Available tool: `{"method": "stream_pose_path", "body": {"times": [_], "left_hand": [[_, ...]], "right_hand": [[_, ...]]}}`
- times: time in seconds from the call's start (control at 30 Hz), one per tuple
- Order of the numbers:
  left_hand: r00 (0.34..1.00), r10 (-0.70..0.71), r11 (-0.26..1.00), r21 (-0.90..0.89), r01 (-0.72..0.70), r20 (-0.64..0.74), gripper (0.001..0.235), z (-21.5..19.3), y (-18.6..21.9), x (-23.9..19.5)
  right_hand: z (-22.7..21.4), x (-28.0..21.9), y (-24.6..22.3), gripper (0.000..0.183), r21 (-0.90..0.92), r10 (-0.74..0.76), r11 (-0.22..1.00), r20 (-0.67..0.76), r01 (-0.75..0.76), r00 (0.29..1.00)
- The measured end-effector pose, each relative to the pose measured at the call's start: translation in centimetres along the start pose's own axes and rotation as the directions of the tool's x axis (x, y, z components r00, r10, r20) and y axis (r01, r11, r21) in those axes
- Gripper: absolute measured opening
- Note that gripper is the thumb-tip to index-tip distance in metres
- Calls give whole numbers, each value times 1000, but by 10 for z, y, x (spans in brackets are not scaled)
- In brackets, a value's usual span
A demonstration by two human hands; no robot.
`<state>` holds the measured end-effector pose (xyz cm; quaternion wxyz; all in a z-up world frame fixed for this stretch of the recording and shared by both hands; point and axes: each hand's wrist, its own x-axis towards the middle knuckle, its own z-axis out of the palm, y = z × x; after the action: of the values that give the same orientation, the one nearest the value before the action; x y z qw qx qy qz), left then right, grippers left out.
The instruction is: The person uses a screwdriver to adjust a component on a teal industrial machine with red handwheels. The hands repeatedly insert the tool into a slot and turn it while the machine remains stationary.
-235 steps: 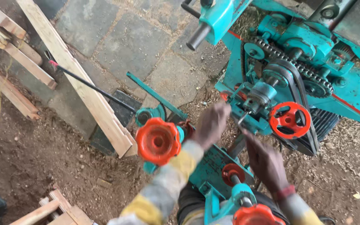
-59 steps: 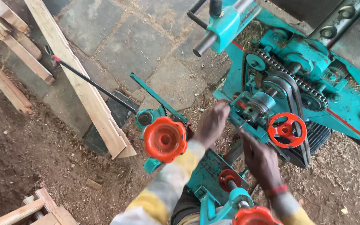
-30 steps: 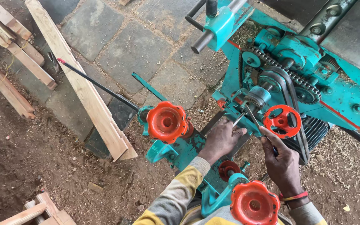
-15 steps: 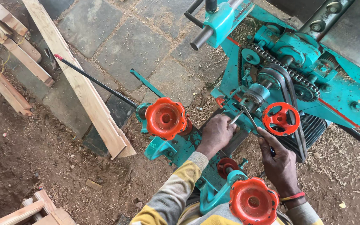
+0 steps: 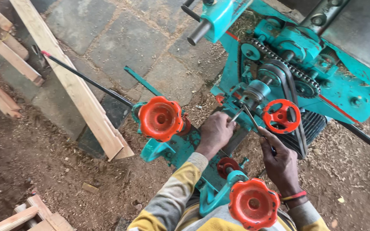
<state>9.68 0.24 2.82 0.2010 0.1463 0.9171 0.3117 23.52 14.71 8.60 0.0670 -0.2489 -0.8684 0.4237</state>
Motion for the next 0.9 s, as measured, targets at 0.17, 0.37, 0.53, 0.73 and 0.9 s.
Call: {"method": "stream_pose_path", "body": {"times": [0.17, 0.37, 0.53, 0.73, 0.9], "left_hand": [[999, 15, 999, -29, -17, -45, 26, -1, -4, 0], [1000, -15, 999, 39, 15, -2, 32, 1, 5, -3], [1000, -24, 999, 43, 24, 6, 31, -6, 8, -6], [1000, -26, 997, 77, 25, 10, 33, -9, 11, -5], [999, -14, 994, 112, 8, 52, 34, -9, 12, -7]], "right_hand": [[2, 1, 0, 35, 6, -41, 999, 11, 41, 999], [0, 1, 3, 36, -30, 12, 999, 35, -11, 999], [1, 0, 5, 35, -18, -44, 999, 20, 44, 999], [1, 0, 6, 35, -42, -7, 999, 40, 9, 999], [2, 1, 7, 36, -43, 0, 999, 48, 2, 999]]}}
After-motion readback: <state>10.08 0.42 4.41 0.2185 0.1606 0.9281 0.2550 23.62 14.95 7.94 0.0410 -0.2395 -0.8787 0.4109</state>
